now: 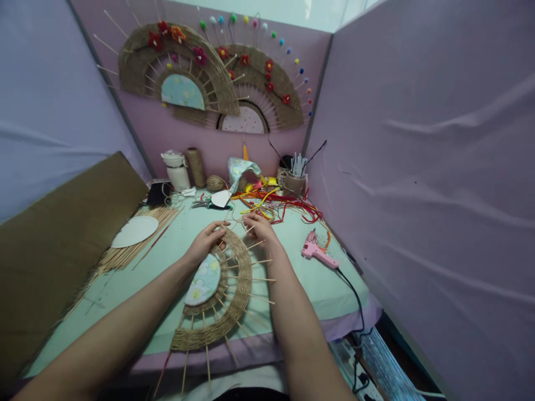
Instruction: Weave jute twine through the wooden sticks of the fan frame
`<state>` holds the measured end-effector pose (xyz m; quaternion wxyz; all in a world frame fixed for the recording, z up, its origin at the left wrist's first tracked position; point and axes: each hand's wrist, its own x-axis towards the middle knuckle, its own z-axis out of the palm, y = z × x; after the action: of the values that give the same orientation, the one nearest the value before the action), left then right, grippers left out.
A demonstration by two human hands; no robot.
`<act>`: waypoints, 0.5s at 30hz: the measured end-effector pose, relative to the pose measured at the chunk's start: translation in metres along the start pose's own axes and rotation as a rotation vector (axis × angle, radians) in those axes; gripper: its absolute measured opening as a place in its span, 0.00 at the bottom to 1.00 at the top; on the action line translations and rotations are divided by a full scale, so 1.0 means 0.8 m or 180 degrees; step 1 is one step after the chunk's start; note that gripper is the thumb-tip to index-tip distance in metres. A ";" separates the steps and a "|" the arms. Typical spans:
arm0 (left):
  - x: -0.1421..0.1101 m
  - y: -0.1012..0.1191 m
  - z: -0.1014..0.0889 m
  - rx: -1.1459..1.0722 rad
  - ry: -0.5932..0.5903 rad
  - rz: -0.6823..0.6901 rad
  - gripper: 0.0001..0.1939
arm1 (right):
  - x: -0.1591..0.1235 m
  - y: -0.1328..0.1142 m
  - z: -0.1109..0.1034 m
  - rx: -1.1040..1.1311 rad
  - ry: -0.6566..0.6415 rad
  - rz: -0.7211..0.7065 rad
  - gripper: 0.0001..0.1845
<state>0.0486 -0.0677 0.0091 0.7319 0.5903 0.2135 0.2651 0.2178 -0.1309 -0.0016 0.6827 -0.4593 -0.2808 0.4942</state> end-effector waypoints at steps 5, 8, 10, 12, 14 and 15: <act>-0.003 0.011 0.000 0.0238 0.0310 0.0140 0.25 | -0.006 -0.001 0.003 -0.0513 -0.0242 0.0288 0.17; -0.001 0.010 -0.001 0.0223 0.0392 0.0180 0.25 | -0.008 -0.001 0.001 -0.0402 -0.0620 0.0378 0.16; 0.002 0.009 -0.004 0.0184 0.0450 0.0192 0.25 | -0.009 -0.003 -0.002 -0.0338 -0.0840 0.0429 0.15; 0.004 0.007 -0.007 0.0161 0.0499 0.0201 0.25 | -0.010 -0.005 -0.003 -0.0378 -0.0921 0.0455 0.14; 0.006 0.006 -0.009 0.0148 0.0533 0.0207 0.25 | -0.011 -0.005 -0.004 -0.0470 -0.0950 0.0473 0.14; 0.007 0.006 -0.010 0.0133 0.0528 0.0203 0.25 | -0.012 -0.004 -0.004 -0.0512 -0.0967 0.0478 0.14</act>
<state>0.0471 -0.0572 0.0121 0.6904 0.5879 0.2600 0.3317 0.2187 -0.1411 0.0007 0.5546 -0.4521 -0.3842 0.5834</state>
